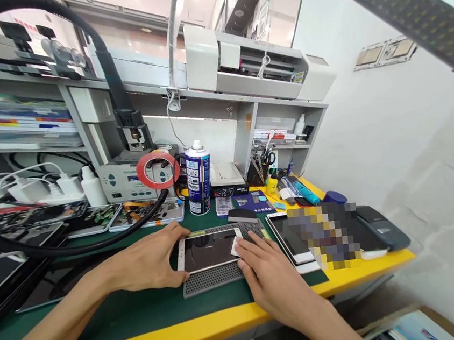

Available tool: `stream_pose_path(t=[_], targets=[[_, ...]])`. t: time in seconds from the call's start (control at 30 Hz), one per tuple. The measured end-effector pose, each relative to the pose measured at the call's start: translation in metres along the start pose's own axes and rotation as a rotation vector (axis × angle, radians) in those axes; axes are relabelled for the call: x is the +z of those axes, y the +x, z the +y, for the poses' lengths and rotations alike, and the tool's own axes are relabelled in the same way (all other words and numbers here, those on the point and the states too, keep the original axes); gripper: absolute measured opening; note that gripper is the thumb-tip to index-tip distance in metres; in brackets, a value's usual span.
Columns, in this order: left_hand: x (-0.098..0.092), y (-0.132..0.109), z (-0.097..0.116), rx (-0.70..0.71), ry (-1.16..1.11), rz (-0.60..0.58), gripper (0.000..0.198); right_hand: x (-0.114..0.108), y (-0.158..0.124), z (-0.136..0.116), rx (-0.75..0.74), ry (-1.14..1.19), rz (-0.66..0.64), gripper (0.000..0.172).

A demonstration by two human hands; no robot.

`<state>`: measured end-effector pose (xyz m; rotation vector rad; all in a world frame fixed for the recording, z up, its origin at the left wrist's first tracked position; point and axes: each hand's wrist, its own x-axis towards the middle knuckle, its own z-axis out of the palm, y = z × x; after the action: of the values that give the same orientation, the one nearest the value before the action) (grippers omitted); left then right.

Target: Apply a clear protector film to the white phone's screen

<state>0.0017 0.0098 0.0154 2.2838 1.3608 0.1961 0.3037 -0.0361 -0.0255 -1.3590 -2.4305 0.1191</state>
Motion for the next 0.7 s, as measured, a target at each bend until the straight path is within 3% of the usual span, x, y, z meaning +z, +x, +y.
stream_pose_path(t=[0.33,0.57,0.7], targets=[[-0.002,0.002,0.002,0.006,0.024,-0.036,0.088,-0.002,0.031,-0.008,0.034,-0.098,-0.147,0.050],[0.000,0.003,0.000,-0.003,0.016,-0.028,0.084,-0.007,-0.004,-0.017,-0.032,-0.164,-0.155,0.050],[0.002,0.003,-0.003,0.012,0.019,0.001,0.084,-0.004,0.000,-0.013,0.001,-0.185,-0.127,0.049]])
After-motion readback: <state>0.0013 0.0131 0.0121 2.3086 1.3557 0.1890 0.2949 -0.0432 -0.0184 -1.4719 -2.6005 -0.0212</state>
